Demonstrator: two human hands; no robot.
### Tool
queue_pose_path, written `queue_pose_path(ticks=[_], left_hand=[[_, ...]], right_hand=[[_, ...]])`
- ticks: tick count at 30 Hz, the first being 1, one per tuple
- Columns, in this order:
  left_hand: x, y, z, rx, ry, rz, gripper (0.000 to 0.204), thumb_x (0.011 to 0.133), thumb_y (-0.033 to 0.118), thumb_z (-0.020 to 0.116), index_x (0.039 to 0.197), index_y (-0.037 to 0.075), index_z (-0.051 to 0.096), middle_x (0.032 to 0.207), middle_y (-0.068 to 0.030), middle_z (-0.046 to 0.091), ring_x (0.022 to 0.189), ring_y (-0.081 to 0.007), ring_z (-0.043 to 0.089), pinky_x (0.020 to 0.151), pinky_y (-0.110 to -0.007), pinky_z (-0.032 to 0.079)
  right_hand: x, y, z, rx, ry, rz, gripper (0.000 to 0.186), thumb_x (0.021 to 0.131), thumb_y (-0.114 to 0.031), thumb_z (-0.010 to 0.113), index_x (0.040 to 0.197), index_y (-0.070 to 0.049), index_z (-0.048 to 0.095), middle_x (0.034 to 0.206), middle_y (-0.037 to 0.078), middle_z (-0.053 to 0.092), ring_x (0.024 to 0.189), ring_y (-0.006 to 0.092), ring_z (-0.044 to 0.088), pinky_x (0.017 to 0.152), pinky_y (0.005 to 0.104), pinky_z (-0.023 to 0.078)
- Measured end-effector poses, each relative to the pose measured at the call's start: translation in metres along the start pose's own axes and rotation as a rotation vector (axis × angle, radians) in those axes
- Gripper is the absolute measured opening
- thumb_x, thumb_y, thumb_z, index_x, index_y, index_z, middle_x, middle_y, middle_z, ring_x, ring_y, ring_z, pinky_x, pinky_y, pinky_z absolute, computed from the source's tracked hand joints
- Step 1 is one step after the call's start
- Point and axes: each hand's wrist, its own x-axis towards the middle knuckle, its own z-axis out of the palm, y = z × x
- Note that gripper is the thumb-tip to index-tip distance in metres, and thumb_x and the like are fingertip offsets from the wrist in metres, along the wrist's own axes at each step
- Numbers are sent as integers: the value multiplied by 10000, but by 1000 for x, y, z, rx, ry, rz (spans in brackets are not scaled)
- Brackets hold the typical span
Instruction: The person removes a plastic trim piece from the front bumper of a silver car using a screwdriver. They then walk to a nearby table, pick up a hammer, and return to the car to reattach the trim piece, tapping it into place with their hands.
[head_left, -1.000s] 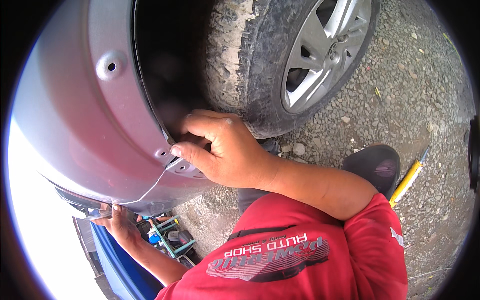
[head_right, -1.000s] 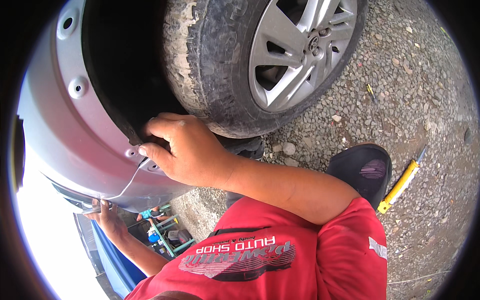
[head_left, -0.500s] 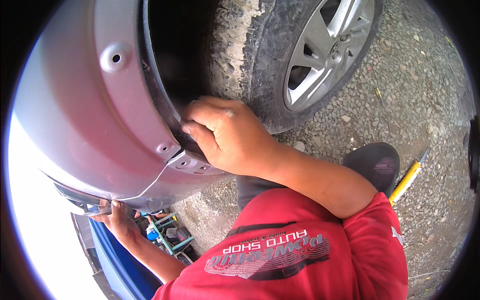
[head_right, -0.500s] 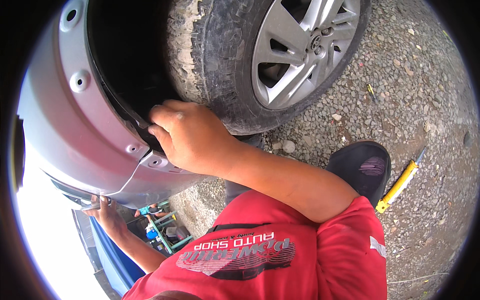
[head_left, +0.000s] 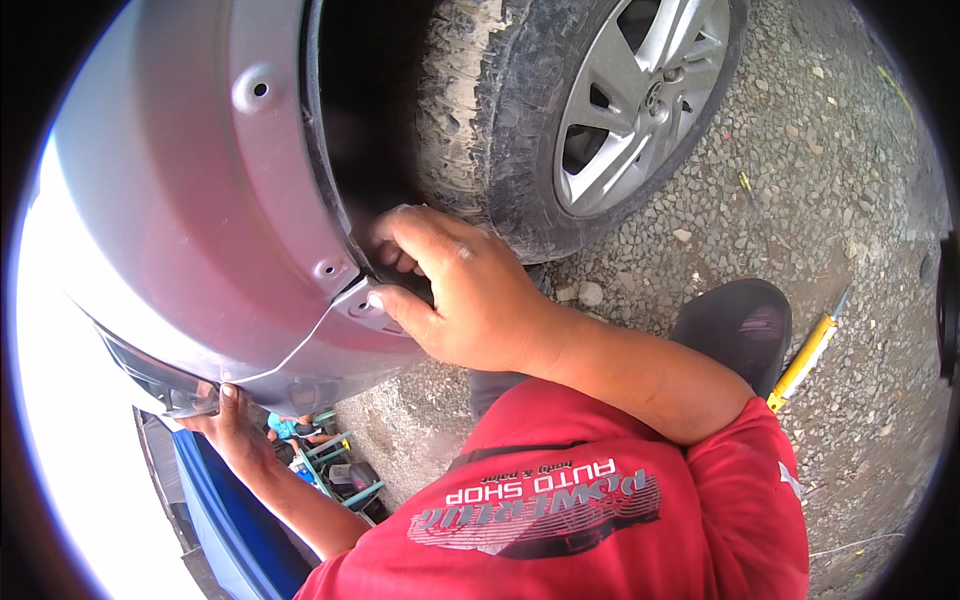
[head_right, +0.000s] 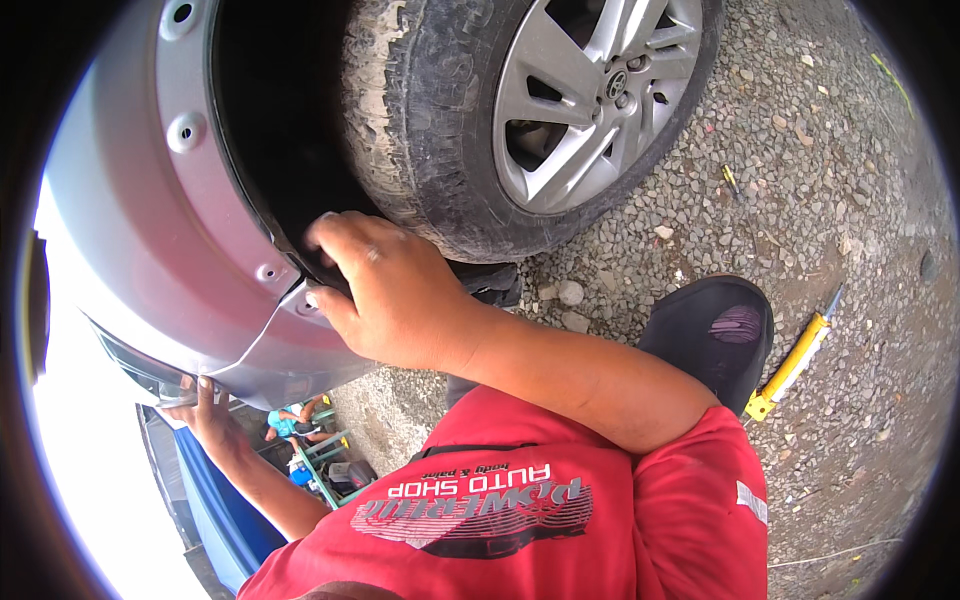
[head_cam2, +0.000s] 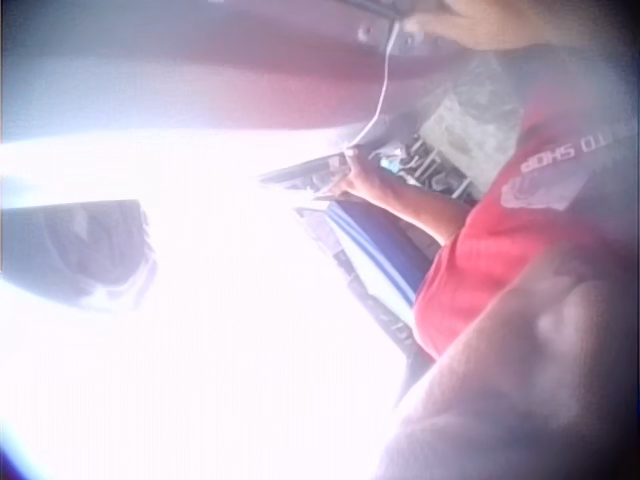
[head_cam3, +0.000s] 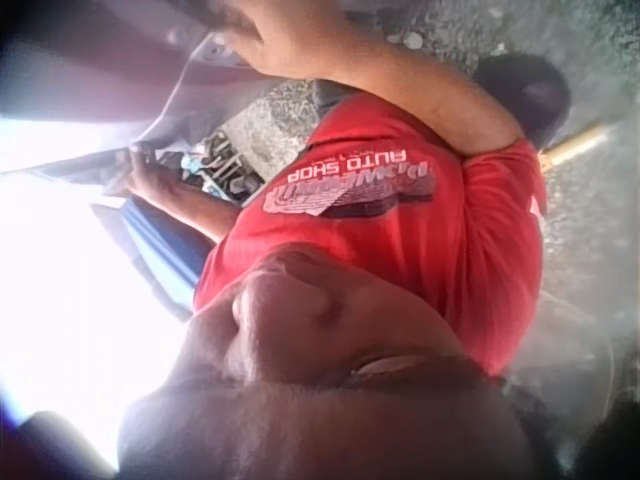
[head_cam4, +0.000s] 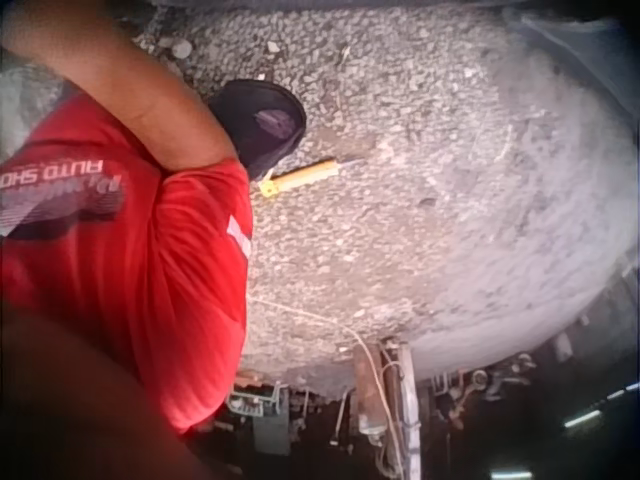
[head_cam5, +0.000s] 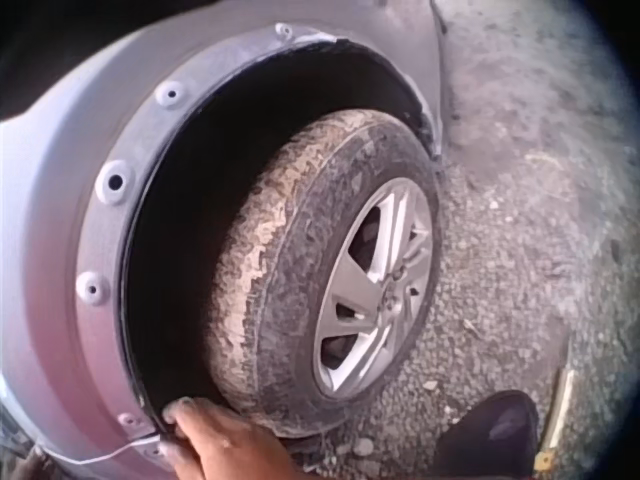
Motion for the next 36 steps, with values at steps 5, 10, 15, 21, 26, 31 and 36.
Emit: queue_pose_path(ticks=[5, 10, 15, 21, 26, 31, 36], left_hand=[[5, -7, -11, 7, -29, 27, 1179, 840, 186, 879, 1689, 204, 61, 1644, -199, 347, 1477, -401, 414, 1146, -659, 362], [1, 4, 0, 6, -23, 45, 1279, 782, 218, 916, 1702, 173, 30, 1638, -229, 326, 1482, -410, 401, 1195, -582, 348], [-3, 8, 3, 12, 44, -42, 1339, 724, 247, 948, 1706, 132, 45, 1627, -217, 371, 1483, -394, 411, 1227, -554, 323], [-9, 24, 14, 61, 106, -159, 1416, 688, 262, 968, 1703, 132, -11, 1612, -227, 429, 1476, -390, 433, 1230, -534, 318], [-7, 20, 11, 63, 111, -95, 1483, 660, 289, 980, 1697, 112, -65, 1615, -237, 434, 1496, -405, 405, 1217, -489, 343], [-9, 21, 16, 32, 98, -141, 1494, 657, 297, 985, 1694, 85, -69, 1639, -232, 398, 1523, -409, 368, 1236, -496, 306], [-7, 19, 8, 122, 112, -138, 1501, 643, 313, 993, 1697, 79, -49, 1665, -227, 351, 1537, -411, 345, 1266, -507, 241]], right_hand=[[2, 17, 5, 171, -160, 97, 254, 963, -152, 747, 1126, 10, 638, 946, 248, 693, 889, 377, 725, 775, 413, 554], [2, 12, 23, 197, -65, 5, 124, 978, -67, 660, 976, 40, 597, 866, 267, 633, 792, 513, 627, 647, 506, 482], [4, 3, 20, 147, -114, 56, 97, 986, -58, 644, 1022, 25, 609, 898, 245, 647, 815, 476, 649, 678, 490, 498], [2, 2, 22, 169, -158, 144, 125, 994, -48, 644, 1097, 22, 653, 946, 234, 695, 843, 435, 696, 727, 439, 539], [4, 5, 22, 163, -167, 101, 124, 1059, -82, 633, 1095, 31, 669, 813, 59, 703, 740, 47, 597, 657, 267, 498], [5, 1, 18, 121, -176, 160, 101, 1019, -68, 648, 1075, 15, 659, 856, 164, 680, 754, 293, 642, 662, 373, 508], [2, -2, 20, 116, -157, 191, 94, 998, -56, 653, 1054, 18, 647, 886, 232, 688, 764, 426, 685, 672, 425, 526]])
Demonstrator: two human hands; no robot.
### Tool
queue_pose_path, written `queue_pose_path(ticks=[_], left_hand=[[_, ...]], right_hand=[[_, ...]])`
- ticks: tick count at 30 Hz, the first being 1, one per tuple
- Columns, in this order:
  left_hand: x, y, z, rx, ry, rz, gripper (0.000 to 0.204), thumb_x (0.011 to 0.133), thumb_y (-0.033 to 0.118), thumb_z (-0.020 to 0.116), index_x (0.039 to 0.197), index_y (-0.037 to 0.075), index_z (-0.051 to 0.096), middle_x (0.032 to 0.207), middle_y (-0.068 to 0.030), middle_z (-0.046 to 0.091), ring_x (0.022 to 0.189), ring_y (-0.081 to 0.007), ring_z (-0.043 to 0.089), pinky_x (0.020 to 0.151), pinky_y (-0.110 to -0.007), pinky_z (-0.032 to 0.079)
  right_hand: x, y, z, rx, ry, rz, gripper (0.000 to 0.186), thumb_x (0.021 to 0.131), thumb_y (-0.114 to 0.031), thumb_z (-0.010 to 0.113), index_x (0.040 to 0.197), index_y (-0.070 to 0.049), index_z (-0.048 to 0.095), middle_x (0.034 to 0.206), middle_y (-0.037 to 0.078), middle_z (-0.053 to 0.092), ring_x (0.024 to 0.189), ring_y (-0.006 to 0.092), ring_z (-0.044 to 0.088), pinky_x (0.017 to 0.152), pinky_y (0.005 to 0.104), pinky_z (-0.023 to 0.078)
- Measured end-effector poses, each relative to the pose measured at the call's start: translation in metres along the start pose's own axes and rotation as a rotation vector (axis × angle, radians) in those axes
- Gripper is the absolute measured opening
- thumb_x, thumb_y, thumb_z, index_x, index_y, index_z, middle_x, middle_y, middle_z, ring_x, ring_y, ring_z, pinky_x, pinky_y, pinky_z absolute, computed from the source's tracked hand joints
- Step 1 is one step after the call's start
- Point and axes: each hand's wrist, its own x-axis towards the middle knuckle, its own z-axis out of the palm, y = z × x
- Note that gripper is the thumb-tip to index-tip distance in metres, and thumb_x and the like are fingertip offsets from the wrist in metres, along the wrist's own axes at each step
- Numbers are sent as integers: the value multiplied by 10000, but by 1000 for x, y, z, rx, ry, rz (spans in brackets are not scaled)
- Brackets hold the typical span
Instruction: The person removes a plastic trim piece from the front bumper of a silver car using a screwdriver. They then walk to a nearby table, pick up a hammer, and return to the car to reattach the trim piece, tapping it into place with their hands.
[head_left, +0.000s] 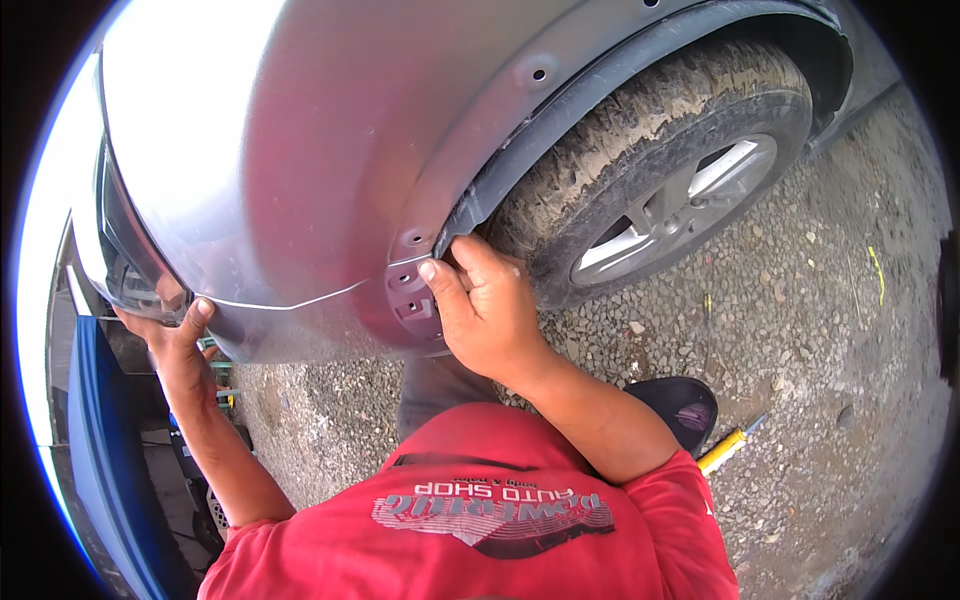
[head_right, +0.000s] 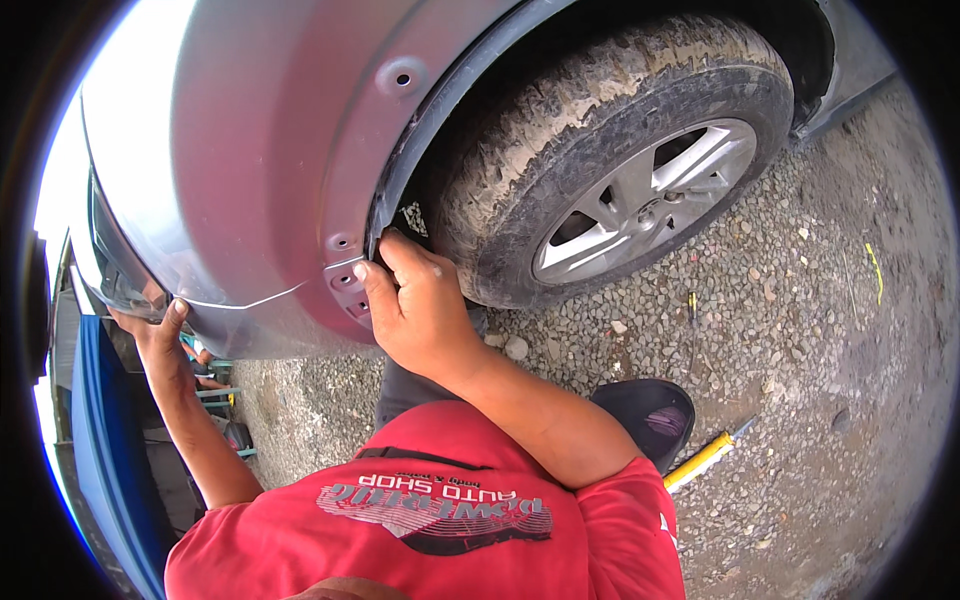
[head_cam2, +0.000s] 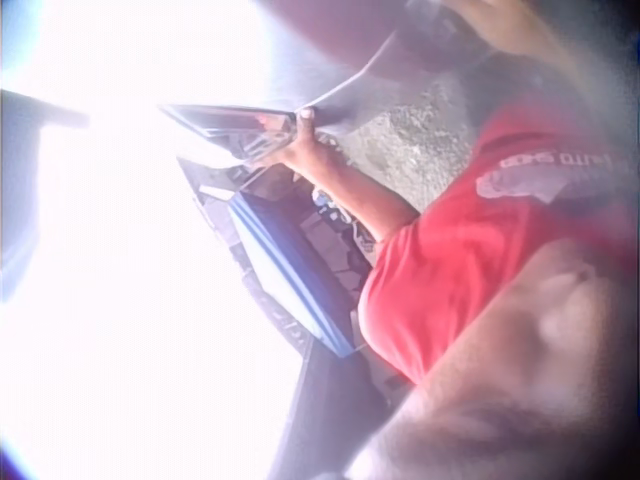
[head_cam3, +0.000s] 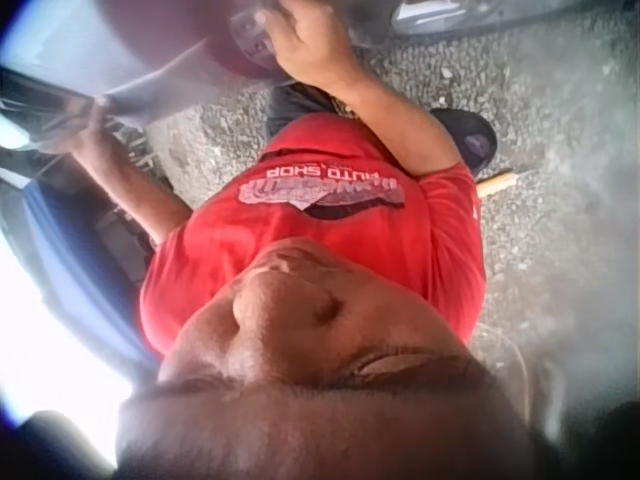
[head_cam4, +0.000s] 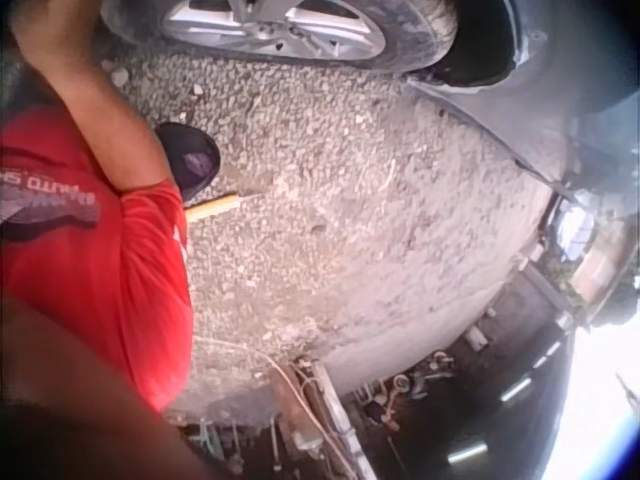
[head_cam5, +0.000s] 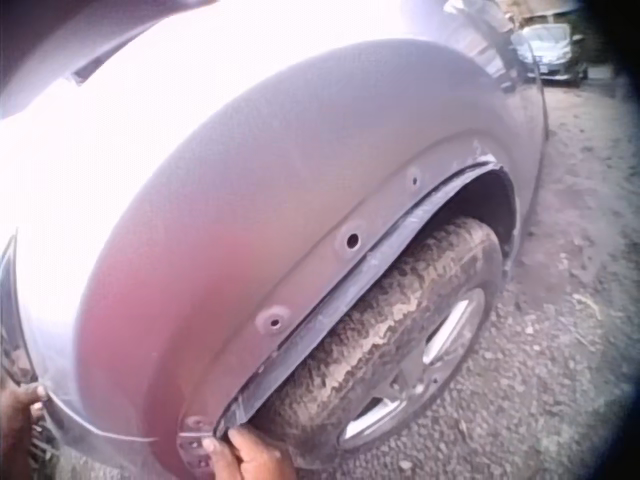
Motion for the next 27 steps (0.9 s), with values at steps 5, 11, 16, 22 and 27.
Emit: queue_pose_path(ticks=[5, 11, 16, 22, 27], left_hand=[[-1, 3, 5, -38, -23, 19, 1505, 631, 317, 995, 1696, 74, -40, 1654, -225, 359, 1543, -395, 339, 1274, -525, 218], [1, -4, 8, -115, -24, 94, 1446, 659, 246, 976, 1690, 75, -24, 1622, -220, 396, 1512, -373, 389, 1267, -517, 226], [6, -11, 1, -88, -16, 115, 1396, 697, 176, 955, 1687, 72, -22, 1578, -214, 440, 1467, -357, 439, 1258, -507, 249], [2, -3, 4, -113, 21, 75, 1496, 672, 106, 971, 1672, 16, -138, 1607, -240, 379, 1424, -346, 475, 1242, -424, 305], [-1, 4, 5, -91, 20, 64, 1555, 638, 129, 1001, 1670, 29, -157, 1532, -229, 472, 1382, -354, 518, 1224, -432, 341]], right_hand=[[-1, 11, 5, -28, 43, -66, 133, 1062, -88, 629, 978, 12, 606, 682, -1, 523, 649, 36, 414, 554, 280, 379], [0, 4, 7, -9, 81, -52, 146, 997, -64, 660, 917, 17, 568, 771, 236, 633, 656, 421, 619, 614, 437, 484], [0, 8, 9, -49, 90, -57, 159, 1010, -77, 652, 912, 12, 564, 717, 220, 592, 586, 353, 565, 587, 410, 464], [0, 17, 14, 7, 99, -62, 135, 1020, -83, 652, 948, 14, 591, 683, 165, 588, 565, 229, 534, 575, 388, 451], [-4, 2, 10, -34, 65, -9, 118, 1059, -72, 618, 1123, 12, 672, 898, 14, 683, 832, 62, 579, 781, 274, 504]])
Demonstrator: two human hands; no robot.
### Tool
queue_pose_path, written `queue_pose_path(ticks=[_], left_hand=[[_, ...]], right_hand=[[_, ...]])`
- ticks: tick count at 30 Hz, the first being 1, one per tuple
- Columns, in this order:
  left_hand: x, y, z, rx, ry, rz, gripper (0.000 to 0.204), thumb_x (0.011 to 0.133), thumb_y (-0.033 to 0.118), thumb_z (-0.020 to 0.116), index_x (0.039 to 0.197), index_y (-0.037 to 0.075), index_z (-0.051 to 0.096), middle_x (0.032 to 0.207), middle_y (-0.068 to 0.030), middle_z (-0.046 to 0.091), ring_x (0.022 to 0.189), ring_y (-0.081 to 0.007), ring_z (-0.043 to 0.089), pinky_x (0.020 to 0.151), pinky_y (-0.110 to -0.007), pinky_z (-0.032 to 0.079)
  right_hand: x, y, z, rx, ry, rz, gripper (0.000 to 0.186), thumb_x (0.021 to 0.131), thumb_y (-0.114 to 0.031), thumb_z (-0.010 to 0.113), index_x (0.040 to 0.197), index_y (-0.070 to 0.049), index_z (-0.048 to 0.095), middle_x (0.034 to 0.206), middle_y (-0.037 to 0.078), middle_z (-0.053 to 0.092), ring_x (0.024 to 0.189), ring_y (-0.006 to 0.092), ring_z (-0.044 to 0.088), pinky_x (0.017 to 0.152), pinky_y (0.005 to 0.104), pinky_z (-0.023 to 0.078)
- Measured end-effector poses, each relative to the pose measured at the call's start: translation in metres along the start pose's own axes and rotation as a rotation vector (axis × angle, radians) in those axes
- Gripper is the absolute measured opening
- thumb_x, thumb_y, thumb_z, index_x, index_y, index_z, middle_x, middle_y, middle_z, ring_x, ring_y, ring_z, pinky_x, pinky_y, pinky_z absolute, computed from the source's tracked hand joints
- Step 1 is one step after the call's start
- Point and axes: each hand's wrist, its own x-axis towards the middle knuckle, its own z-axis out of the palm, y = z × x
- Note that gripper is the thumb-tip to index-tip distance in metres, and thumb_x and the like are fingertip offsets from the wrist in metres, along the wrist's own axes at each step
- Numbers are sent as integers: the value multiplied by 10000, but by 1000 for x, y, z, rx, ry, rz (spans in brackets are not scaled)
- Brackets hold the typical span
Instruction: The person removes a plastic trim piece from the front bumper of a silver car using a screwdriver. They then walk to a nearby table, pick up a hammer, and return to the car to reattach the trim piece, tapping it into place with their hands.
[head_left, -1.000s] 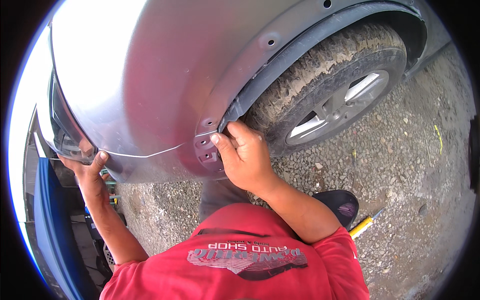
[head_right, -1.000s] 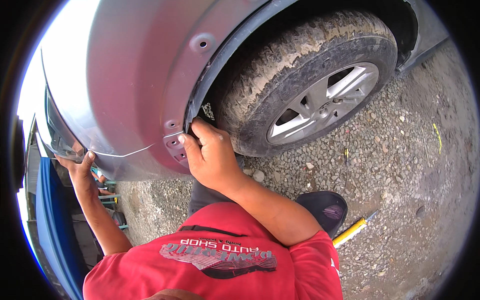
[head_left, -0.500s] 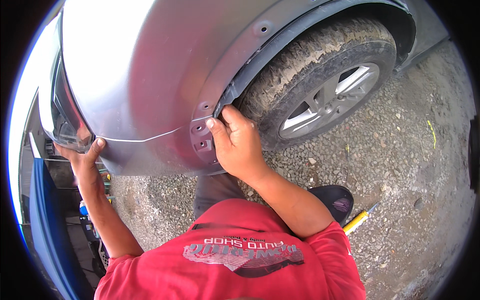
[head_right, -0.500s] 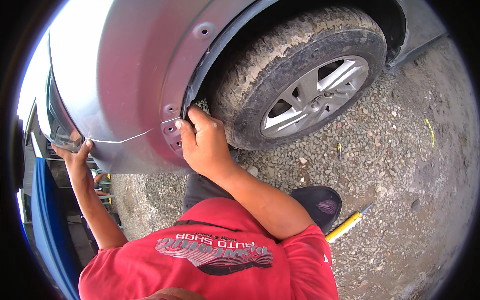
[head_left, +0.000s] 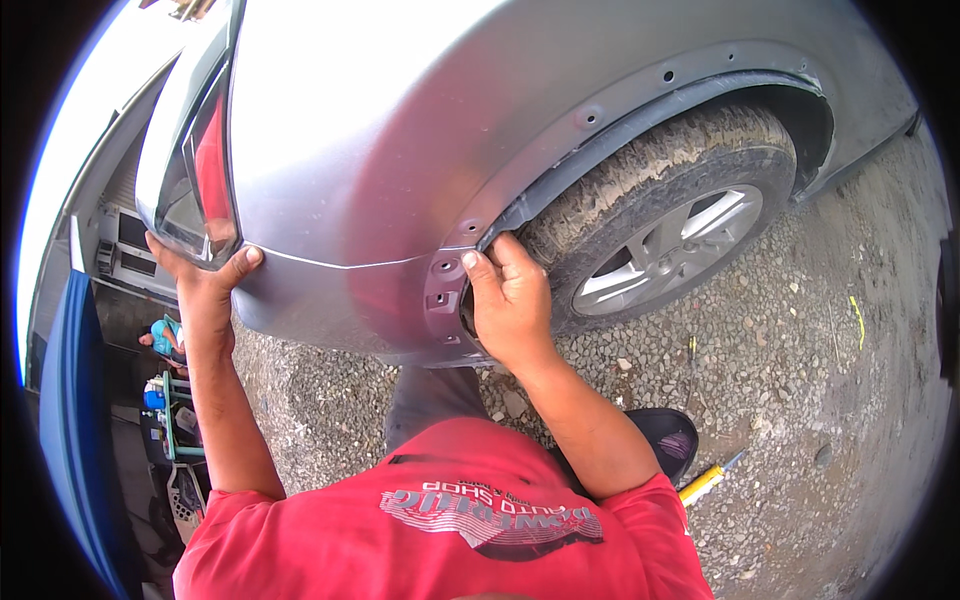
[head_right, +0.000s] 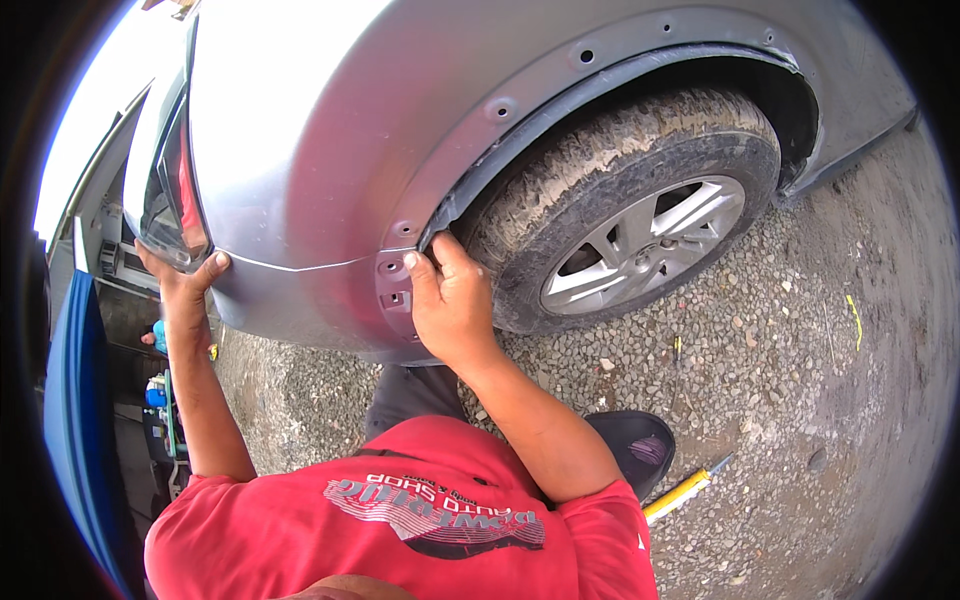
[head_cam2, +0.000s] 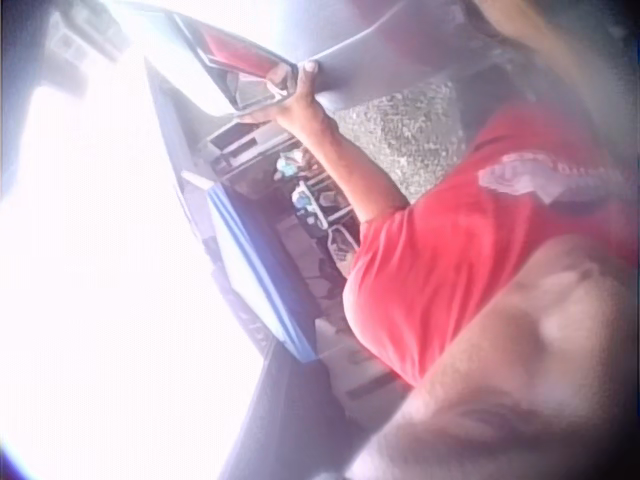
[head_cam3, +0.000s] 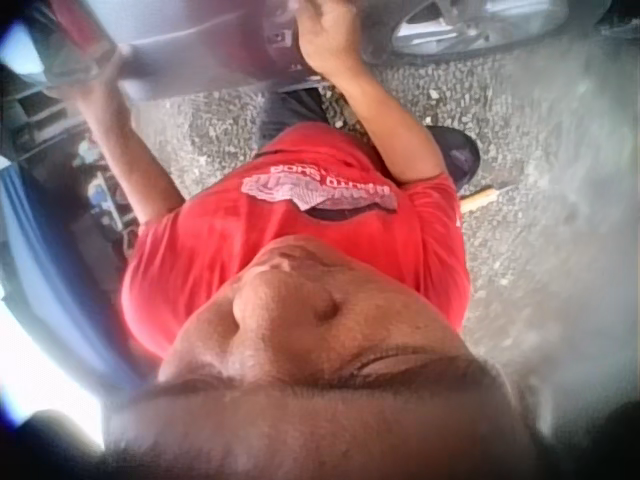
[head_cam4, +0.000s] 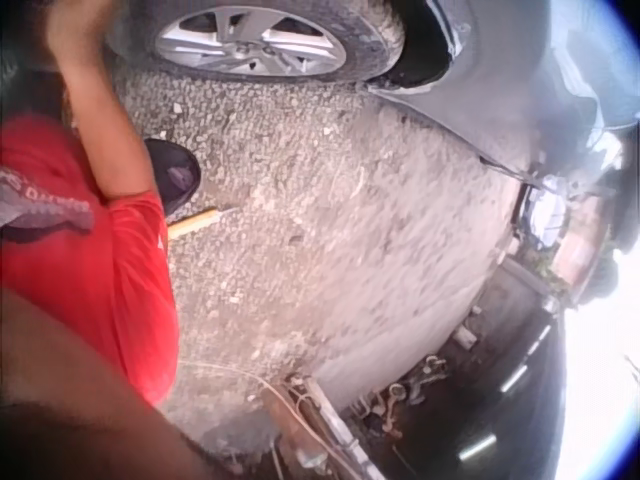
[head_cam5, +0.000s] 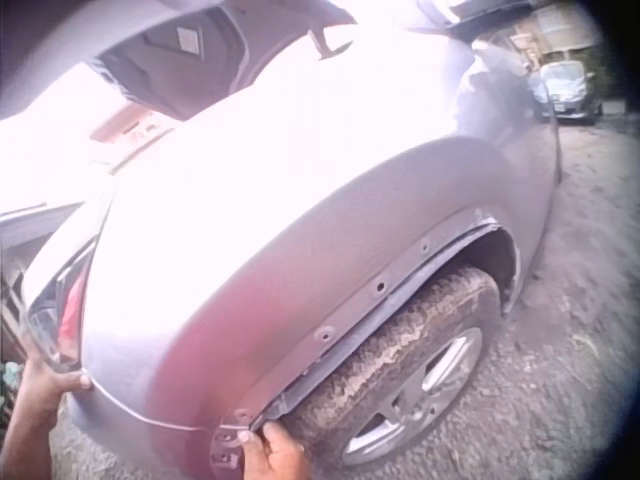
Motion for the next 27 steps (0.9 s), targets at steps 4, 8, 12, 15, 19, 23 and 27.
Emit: queue_pose_path(ticks=[4, 8, 12, 15, 19, 23, 27], left_hand=[[1, -2, -3, 6, 18, -5, 1548, 610, 143, 1008, 1683, 49, -104, 1566, -230, 435, 1406, -367, 491, 1228, -440, 331], [-2, 4, 6, -39, 20, -31, 1509, 594, 137, 998, 1705, 77, -20, 1645, -222, 346, 1492, -371, 398, 1258, -442, 279], [-1, 0, 1, -25, 23, -17, 1562, 568, 175, 1014, 1700, 67, -57, 1600, -239, 392, 1445, -385, 452, 1244, -448, 312], [-1, 4, 5, -43, 31, 9, 1654, 516, 238, 1044, 1690, 52, -106, 1542, -281, 455, 1389, -432, 523, 1221, -484, 365], [0, -7, 1, 6, 66, -6, 1716, 468, 291, 1070, 1691, 56, -109, 1593, -313, 391, 1460, -452, 449, 1240, -494, 331], [-1, 0, 3, -12, 44, 5, 1682, 499, 270, 1058, 1689, 53, -109, 1585, -308, 396, 1443, -440, 466, 1234, -485, 341], [-1, 3, 5, -25, 20, -12, 1636, 541, 240, 1039, 1685, 48, -113, 1554, -292, 429, 1402, -418, 506, 1214, -472, 368]], right_hand=[[1, 0, 0, -52, 28, -55, 110, 1030, -95, 652, 1057, 11, 645, 741, 107, 625, 684, 109, 546, 658, 333, 492], [1, 4, 0, 2, 27, -29, 126, 1042, -112, 652, 1018, 10, 635, 737, 81, 617, 703, 88, 516, 657, 319, 484], [0, 5, 0, -24, 12, -45, 137, 1048, -120, 645, 1005, 10, 636, 738, 73, 622, 694, 106, 528, 666, 327, 489], [1, 0, 3, 7, 44, -91, 144, 1047, -116, 641, 977, 10, 631, 735, 88, 619, 679, 125, 532, 655, 341, 483], [-2, 13, 2, -16, 36, -80, 145, 1047, -102, 637, 957, 10, 624, 732, 85, 614, 674, 123, 526, 637, 336, 471], [-2, 16, 1, -2, 14, -78, 127, 1047, -87, 638, 977, 18, 630, 757, 75, 634, 696, 105, 540, 645, 319, 478], [-2, 4, -2, 36, -28, -48, 101, 1059, -70, 627, 1061, 30, 639, 856, 66, 686, 761, 80, 589, 708, 293, 517]])
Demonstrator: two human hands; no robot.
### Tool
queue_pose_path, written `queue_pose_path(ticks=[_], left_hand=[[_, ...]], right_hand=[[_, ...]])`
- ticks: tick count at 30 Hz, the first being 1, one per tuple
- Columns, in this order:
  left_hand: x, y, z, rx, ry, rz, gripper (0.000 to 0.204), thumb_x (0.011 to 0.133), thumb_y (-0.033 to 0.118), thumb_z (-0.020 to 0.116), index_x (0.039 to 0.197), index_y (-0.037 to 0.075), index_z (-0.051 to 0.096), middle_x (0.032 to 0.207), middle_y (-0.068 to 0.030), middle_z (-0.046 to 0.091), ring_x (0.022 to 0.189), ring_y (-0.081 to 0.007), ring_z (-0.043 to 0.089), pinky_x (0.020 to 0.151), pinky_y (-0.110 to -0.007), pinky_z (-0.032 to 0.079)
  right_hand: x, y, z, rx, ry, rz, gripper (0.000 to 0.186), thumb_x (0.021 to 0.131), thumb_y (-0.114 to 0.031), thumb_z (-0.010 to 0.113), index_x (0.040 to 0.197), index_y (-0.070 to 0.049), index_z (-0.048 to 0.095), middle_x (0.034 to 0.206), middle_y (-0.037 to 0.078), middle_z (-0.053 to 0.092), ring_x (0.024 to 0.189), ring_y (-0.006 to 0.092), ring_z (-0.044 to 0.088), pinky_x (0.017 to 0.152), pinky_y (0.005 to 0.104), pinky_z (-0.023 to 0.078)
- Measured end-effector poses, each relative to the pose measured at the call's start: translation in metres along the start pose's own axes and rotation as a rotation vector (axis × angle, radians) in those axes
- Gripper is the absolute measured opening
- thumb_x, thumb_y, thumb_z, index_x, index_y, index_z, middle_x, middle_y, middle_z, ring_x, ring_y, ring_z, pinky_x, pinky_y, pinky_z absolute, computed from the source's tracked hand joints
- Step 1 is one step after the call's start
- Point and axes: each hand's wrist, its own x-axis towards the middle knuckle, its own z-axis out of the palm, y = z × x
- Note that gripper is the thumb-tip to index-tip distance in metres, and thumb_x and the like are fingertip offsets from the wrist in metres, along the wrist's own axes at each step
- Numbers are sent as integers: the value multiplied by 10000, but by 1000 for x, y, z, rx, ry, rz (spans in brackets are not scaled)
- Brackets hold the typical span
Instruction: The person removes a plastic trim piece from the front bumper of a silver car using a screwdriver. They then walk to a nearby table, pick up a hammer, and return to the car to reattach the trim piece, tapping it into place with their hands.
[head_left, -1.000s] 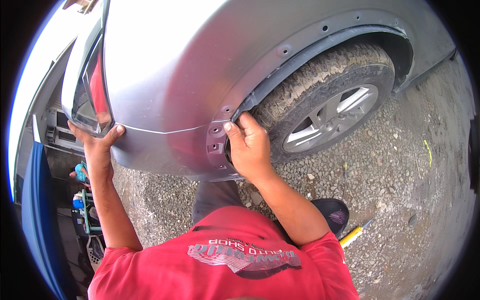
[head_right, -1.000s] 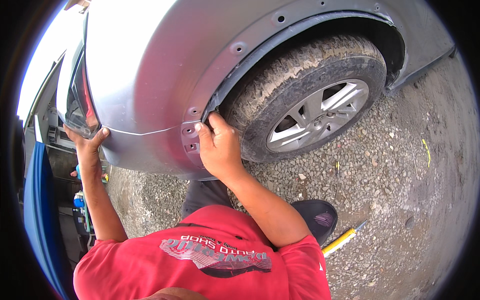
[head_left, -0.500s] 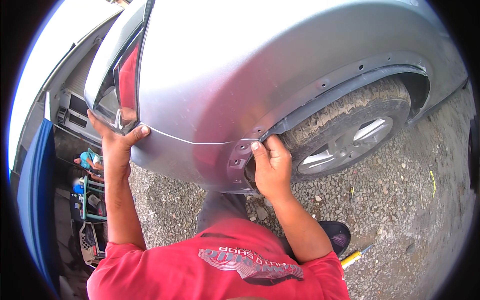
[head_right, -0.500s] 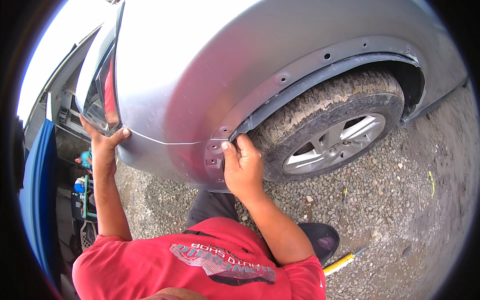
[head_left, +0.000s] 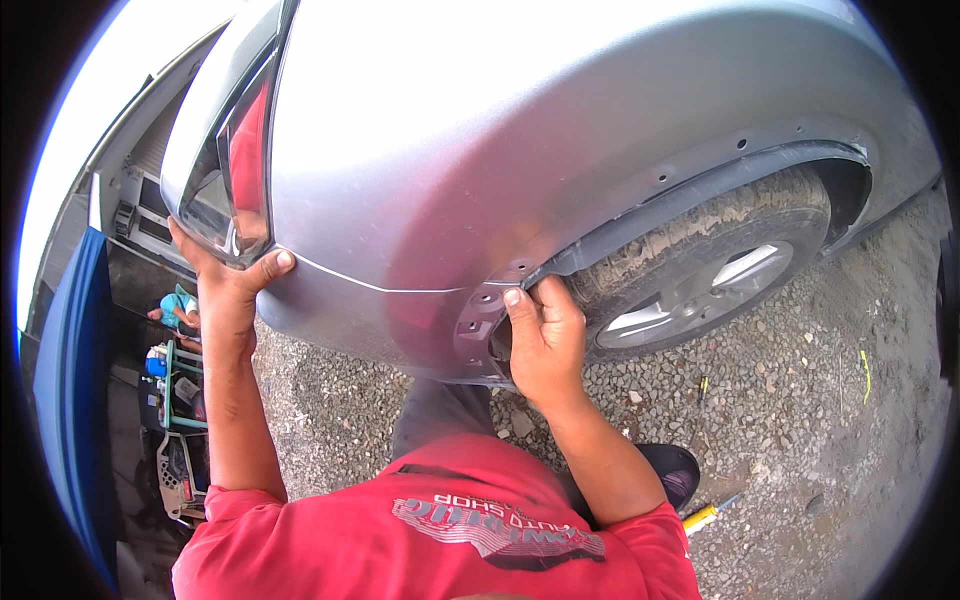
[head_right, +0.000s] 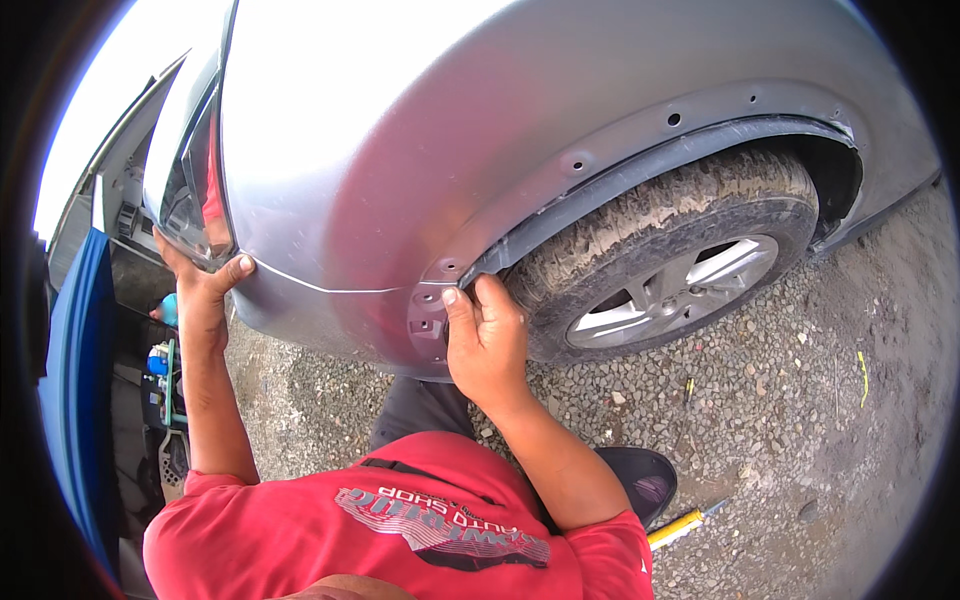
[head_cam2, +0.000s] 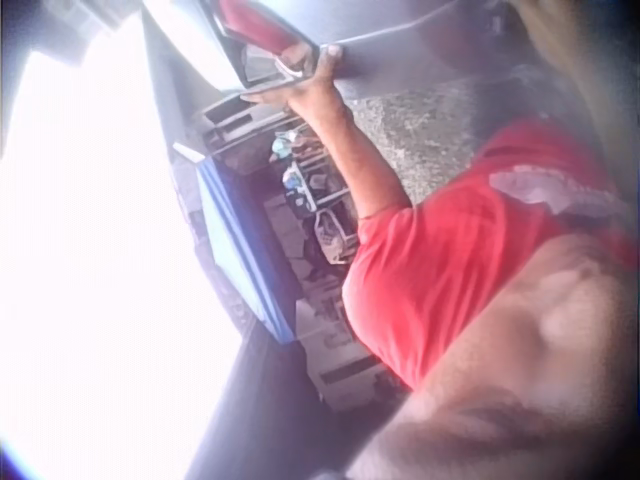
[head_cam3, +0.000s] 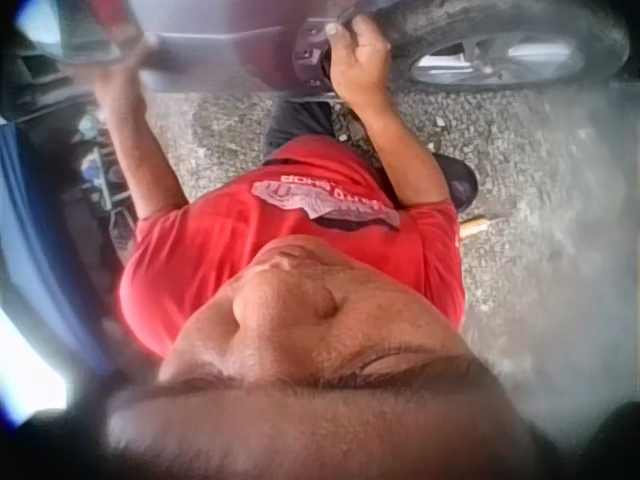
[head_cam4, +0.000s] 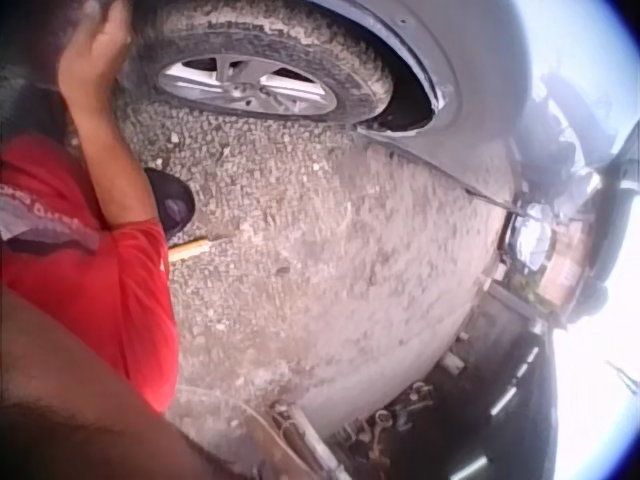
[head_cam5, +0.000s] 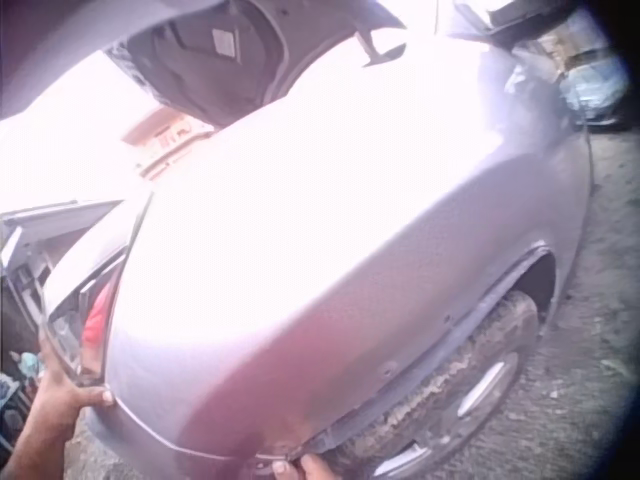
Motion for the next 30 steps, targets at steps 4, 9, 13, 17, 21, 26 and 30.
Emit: queue_pose_path(ticks=[4, 9, 13, 17, 21, 26, 30], left_hand=[[1, -1, -4, 8, -6, -17, 1593, 583, 206, 1023, 1679, 40, -121, 1433, -244, 546, 1298, -381, 584, 1175, -447, 405], [0, -3, -1, 16, -5, 3, 1534, 623, 147, 998, 1670, 54, -119, 1337, -193, 612, 1246, -336, 616, 1147, -437, 433], [4, -11, -4, 38, -12, 4, 1606, 582, 311, 1037, 1681, 33, -100, 1599, -297, 379, 1432, -416, 468, 1226, -454, 341], [6, -15, -2, 115, 51, 39, 1626, 534, 310, 1057, 1668, -10, -65, 1561, -375, 384, 1371, -470, 529, 1184, -479, 411], [7, -19, -2, 156, 69, 58, 1656, 517, 358, 1066, 1663, -35, -62, 1596, -366, 342, 1421, -462, 480, 1212, -467, 376], [13, -29, -2, 181, 62, 122, 1660, 529, 390, 1062, 1652, -61, -75, 1624, -374, 256, 1481, -468, 388, 1236, -470, 340], [14, -30, -1, 168, 43, 158, 1677, 534, 439, 1056, 1637, -88, -92, 1633, -413, 171, 1512, -500, 330, 1253, -471, 320]], right_hand=[[-5, -1, 2, 168, 17, 60, 219, 1040, -59, 649, 1218, 51, 587, 1007, 132, 703, 859, 128, 672, 823, 307, 562], [-32, -5, -7, -169, 132, -153, 453, 962, -50, 700, 1379, 36, 546, 1147, 166, 634, 890, 196, 662, 805, 344, 571], [-38, -22, -4, -322, -15, -175, 603, 910, 7, 684, 1482, 56, 502, 1165, 175, 610, 894, 225, 630, 815, 356, 571], [-44, -38, 6, -474, -18, -116, 632, 913, -60, 711, 1492, 53, 482, 1228, 212, 583, 964, 303, 631, 849, 405, 569], [-32, -46, 3, -794, -29, -203, 574, 891, -113, 740, 1394, 50, 519, 1200, 239, 568, 1004, 417, 636, 863, 496, 558], [-7, -47, -3, -838, -76, -229, 398, 892, -163, 728, 1212, 9, 566, 1092, 237, 595, 950, 458, 660, 806, 536, 547], [-7, -46, 1, -722, -58, -226, 382, 873, -131, 720, 1187, 28, 570, 1045, 224, 627, 877, 408, 685, 787, 494, 562]])
